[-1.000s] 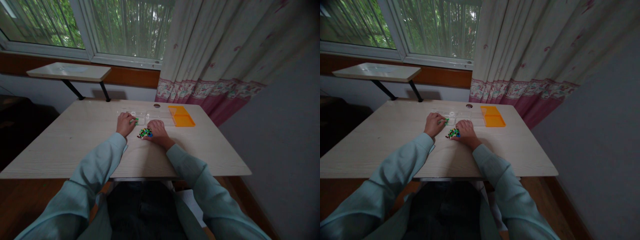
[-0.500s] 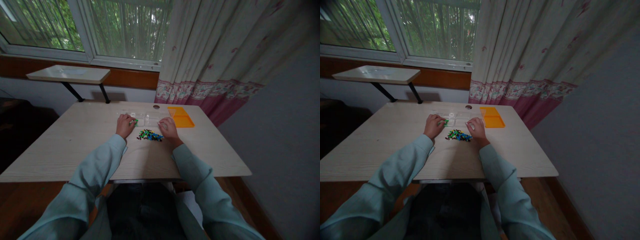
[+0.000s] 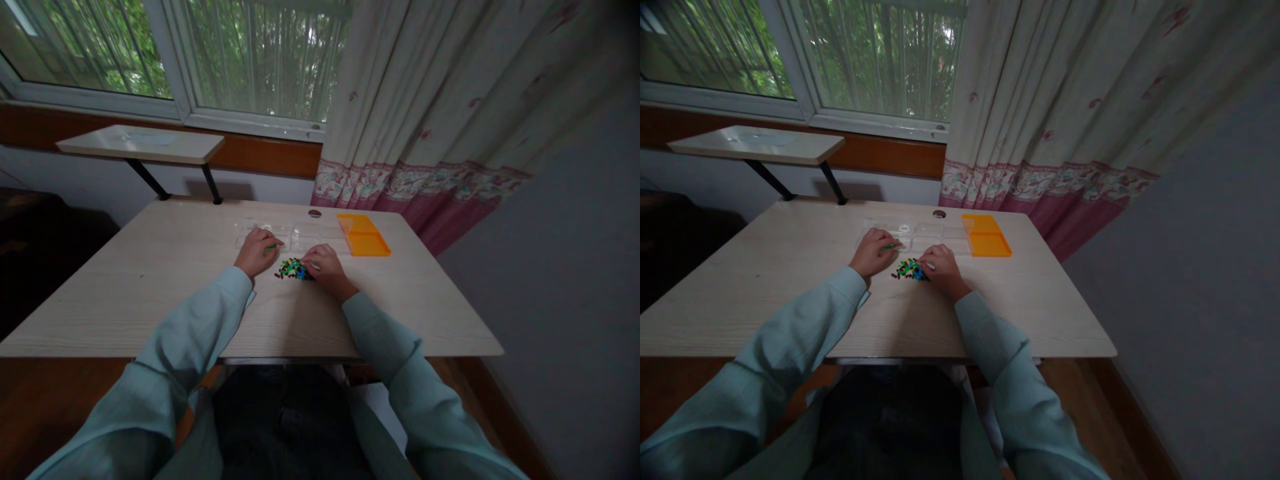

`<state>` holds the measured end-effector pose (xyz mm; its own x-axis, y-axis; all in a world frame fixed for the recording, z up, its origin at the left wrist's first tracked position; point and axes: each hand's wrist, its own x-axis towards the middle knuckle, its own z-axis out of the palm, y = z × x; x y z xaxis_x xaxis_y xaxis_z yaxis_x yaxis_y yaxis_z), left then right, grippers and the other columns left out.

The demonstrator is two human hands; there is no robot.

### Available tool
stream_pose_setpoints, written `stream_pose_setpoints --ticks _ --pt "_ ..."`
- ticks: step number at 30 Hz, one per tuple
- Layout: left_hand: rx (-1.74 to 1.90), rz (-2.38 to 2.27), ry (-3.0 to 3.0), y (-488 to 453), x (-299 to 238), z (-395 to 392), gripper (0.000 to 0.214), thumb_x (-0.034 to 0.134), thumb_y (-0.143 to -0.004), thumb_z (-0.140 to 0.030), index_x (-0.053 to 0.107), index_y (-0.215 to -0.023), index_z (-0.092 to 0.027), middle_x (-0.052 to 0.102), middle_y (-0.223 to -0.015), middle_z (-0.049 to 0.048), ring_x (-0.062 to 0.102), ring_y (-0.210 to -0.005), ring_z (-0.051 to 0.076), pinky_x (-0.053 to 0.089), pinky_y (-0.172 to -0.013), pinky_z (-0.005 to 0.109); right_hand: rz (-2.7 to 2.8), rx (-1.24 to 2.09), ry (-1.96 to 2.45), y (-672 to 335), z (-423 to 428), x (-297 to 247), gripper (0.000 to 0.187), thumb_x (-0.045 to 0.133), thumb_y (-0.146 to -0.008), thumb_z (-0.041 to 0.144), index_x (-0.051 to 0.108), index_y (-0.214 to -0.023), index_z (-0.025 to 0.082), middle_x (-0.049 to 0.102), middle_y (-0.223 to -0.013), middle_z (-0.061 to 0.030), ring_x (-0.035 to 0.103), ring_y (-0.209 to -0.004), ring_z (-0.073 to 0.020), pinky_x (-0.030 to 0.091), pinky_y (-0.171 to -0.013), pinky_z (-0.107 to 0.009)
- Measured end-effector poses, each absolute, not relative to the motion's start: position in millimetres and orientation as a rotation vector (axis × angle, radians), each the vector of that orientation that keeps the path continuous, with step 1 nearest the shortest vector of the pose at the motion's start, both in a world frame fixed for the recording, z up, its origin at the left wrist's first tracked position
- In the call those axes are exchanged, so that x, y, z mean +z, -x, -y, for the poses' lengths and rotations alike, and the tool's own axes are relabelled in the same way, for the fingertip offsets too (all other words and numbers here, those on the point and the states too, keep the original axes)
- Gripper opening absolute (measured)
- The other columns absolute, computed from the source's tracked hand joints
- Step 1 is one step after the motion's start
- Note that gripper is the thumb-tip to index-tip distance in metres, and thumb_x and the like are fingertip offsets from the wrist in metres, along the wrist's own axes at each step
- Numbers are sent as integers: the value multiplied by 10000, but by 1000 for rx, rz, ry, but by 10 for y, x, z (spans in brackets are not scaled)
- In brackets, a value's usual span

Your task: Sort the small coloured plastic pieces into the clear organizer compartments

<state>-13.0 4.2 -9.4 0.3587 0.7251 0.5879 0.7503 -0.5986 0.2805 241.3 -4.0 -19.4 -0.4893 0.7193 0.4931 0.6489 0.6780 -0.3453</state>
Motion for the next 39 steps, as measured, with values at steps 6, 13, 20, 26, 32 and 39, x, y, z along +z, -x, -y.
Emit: stream_pose_setpoints --ticks 6,13,20,26,32,39 --pt "-905 1171 2797 67 -42 39 251 579 -876 -368 747 -1027 -259 649 -934 75 546 -966 237 416 -909 404 2416 19 1029 -2200 132 -149 186 617 -913 360 760 -997 278 680 -1009 -53 522 -1026 -235 355 -890 -397" --pt "-595 1202 2901 219 238 58 266 630 -790 -312 756 -1021 -273 679 -848 64 593 -867 235 444 -811 360 2509 -79 1018 -2140 112 -135 147 643 -902 323 757 -980 271 673 -1027 -58 501 -1050 -238 326 -913 -407" --pt "-295 1380 3287 252 235 81 110 635 -741 -263 739 -774 -273 677 -680 -40 574 -590 123 383 -579 243 2460 -50 1033 -2119 123 -147 110 675 -883 320 757 -919 255 686 -1011 -49 511 -1043 -234 322 -910 -406" --pt "-303 1406 3204 112 133 119 97 613 -738 -211 704 -727 -239 688 -705 -9 602 -655 146 402 -610 249 2290 146 1099 -2142 97 -161 116 669 -884 317 765 -891 250 695 -969 -43 538 -1013 -222 366 -882 -382" --pt "-574 1193 3084 60 182 99 158 573 -832 -227 710 -753 -219 677 -734 27 602 -735 175 451 -724 289 2020 382 1043 -2221 16 -194 193 634 -893 348 761 -826 218 697 -870 -54 603 -914 -201 434 -908 -380" --pt "-907 1195 2776 -35 188 141 256 568 -914 -382 681 -1060 -205 662 -987 85 561 -968 238 429 -890 379 1755 691 998 -2216 -39 -256 321 649 -820 523 744 -774 220 694 -849 -65 634 -868 -210 500 -847 -365"
